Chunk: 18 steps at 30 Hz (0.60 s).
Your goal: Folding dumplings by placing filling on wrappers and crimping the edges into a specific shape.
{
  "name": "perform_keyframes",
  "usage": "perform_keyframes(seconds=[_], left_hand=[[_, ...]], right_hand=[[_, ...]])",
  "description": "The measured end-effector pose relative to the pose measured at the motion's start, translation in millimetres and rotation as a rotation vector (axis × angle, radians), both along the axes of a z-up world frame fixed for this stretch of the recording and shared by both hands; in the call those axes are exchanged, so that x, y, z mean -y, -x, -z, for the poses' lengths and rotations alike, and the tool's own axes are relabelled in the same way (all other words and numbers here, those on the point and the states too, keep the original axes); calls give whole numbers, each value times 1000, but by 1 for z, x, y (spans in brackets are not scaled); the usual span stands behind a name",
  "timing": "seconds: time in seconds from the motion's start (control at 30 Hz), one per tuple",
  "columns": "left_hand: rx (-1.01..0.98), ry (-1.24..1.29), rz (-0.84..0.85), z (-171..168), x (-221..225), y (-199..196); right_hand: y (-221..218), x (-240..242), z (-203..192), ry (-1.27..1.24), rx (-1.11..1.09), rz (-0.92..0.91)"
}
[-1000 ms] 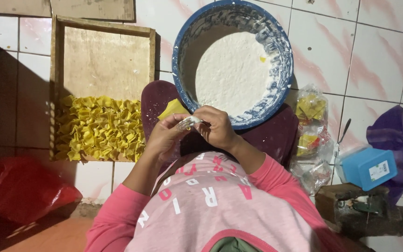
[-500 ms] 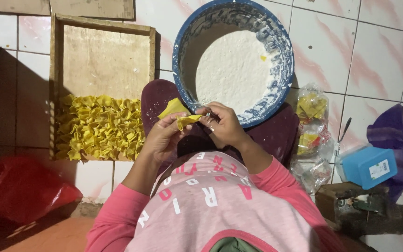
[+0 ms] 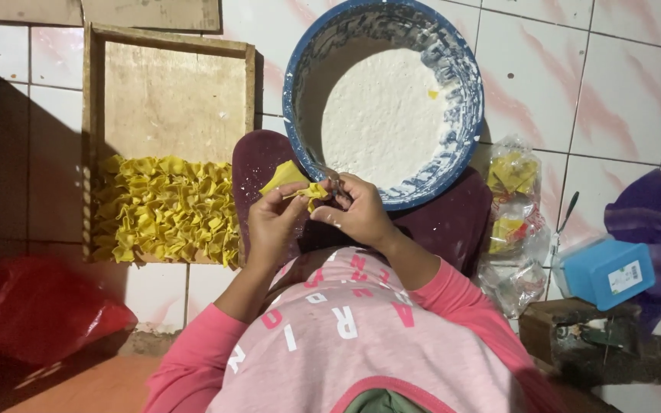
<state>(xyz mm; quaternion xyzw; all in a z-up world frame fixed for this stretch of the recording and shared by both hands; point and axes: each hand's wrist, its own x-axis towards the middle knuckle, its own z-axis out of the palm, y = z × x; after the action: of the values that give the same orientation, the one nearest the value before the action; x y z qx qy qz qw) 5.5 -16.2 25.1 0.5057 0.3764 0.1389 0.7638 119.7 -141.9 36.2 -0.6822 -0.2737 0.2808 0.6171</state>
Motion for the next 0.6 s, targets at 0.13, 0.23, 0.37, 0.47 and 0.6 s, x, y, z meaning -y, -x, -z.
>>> perform_keyframes(seconds=[0.13, 0.23, 0.37, 0.47, 0.6], left_hand=[[114, -472, 25, -4, 5, -1], [115, -548, 43, -16, 10, -1], [141, -672, 51, -18, 14, -1], [132, -662, 63, -19, 13, -1], [94, -619, 122, -14, 7, 2]], right_hand=[[6, -6, 0, 61, 91, 100], [3, -5, -8, 80, 174, 134], [2, -8, -15, 119, 380, 146], [1, -11, -20, 122, 429, 145], [0, -14, -16, 104, 454, 74]])
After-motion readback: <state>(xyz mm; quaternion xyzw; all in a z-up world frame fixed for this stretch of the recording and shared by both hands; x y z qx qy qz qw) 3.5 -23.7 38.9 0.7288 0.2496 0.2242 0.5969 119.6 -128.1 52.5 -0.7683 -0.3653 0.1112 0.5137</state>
